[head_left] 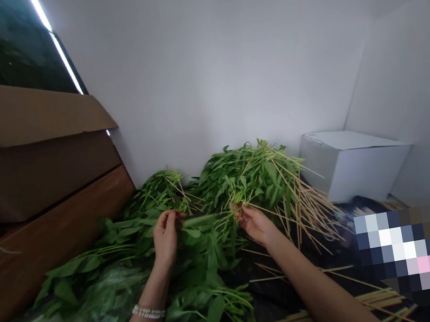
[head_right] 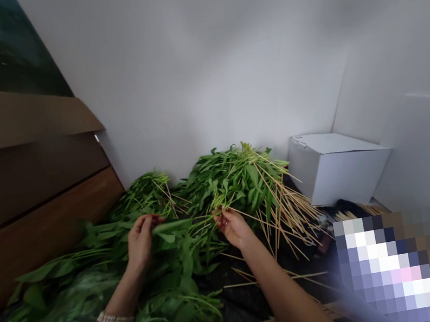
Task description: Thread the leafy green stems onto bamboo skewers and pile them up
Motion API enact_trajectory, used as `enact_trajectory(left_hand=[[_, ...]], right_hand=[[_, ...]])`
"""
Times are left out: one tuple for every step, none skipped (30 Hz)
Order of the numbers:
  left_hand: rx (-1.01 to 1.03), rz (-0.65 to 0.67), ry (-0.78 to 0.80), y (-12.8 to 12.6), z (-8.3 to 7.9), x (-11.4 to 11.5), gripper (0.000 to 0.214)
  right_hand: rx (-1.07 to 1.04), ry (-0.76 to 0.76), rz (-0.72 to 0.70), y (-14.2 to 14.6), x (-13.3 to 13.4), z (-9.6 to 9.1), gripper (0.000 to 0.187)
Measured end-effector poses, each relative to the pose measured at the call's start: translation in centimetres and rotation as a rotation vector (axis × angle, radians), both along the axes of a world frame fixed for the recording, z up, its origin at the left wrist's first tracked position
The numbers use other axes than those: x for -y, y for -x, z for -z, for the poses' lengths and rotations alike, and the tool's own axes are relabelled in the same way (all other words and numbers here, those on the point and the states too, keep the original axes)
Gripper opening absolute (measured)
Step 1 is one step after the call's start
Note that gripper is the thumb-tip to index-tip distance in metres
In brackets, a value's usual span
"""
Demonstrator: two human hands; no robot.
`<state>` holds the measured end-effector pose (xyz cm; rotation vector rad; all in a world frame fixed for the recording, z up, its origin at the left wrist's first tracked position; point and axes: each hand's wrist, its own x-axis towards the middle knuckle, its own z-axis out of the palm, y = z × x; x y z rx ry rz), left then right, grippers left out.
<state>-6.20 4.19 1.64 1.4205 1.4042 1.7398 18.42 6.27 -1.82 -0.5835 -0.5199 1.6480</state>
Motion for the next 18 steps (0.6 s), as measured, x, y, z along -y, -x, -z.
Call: enact_trajectory(left_hand=[[-0.013, -0.040, -0.028, 0.0, 0.0, 0.0, 0.031], [-0.031, -0.086, -0.064, 0.0, 0.0, 0.1, 0.028], [-0.050, -0.131, -0.102, -0.1, 0.0, 0.2, 0.025], [-0.070, -0.167, -0.136, -0.1, -0.2, 0.4, 0.023], [-0.091, -0.191, -0.164, -0.1, -0.3, 0.7, 0.021], [-0.115, -0.199, -0.183, -0.2, -0.6, 1.0, 0.021], [-0.146, -0.185, -0.188, -0.4, -0.8, 1.3, 0.024], [-0.182, -0.145, -0.179, -0.6, -1.1, 1.6, 0.029], [-0.219, -0.089, -0.156, -0.7, -1.3, 1.9, 0.034], [-0.253, -0.027, -0.121, -0.9, -1.5, 2.2, 0.037], [-0.276, 0.035, -0.077, -1.1, -1.6, 2.3, 0.039], [-0.288, 0.094, -0.027, -1.3, -1.6, 2.4, 0.039], [-0.289, 0.150, 0.024, -1.3, -1.5, 2.3, 0.038], [-0.277, 0.202, 0.072, -1.4, -1.4, 2.2, 0.036], [-0.252, 0.256, 0.117, -1.4, -1.2, 2.1, 0.036], [-0.217, 0.309, 0.158, -1.4, -1.0, 2.0, 0.036], [-0.175, 0.358, 0.198, -1.3, -0.9, 1.9, 0.035], [-0.129, 0.402, 0.239, -1.3, -0.7, 1.8, 0.035]], right_hand=[[-0.007, -0.002, 0.002, 0.0, 0.0, 0.0, 0.010], [-0.013, -0.002, 0.007, 0.0, 0.0, 0.0, 0.011], [-0.019, 0.000, 0.014, 0.0, -0.1, 0.0, 0.012], [-0.022, 0.007, 0.021, 0.1, -0.1, 0.0, 0.013], [-0.024, 0.018, 0.028, 0.2, -0.2, 0.1, 0.014], [-0.024, 0.033, 0.033, 0.3, -0.3, 0.1, 0.015], [-0.023, 0.049, 0.035, 0.4, -0.3, 0.3, 0.016], [-0.021, 0.065, 0.035, 0.6, -0.3, 0.4, 0.016], [-0.018, 0.081, 0.035, 0.8, -0.3, 0.5, 0.016], [-0.015, 0.094, 0.034, 1.0, -0.2, 0.5, 0.016], [-0.012, 0.105, 0.033, 1.2, -0.2, 0.5, 0.016], [-0.009, 0.116, 0.034, 1.4, 0.0, 0.5, 0.017], [-0.004, 0.124, 0.034, 1.6, 0.1, 0.4, 0.017], [0.002, 0.131, 0.035, 1.8, 0.2, 0.2, 0.017], [0.009, 0.137, 0.036, 1.9, 0.3, 0.1, 0.017], [0.018, 0.141, 0.037, 2.1, 0.4, -0.1, 0.017], [0.028, 0.143, 0.039, 2.1, 0.5, -0.3, 0.017], [0.039, 0.142, 0.042, 2.2, 0.6, -0.5, 0.016]])
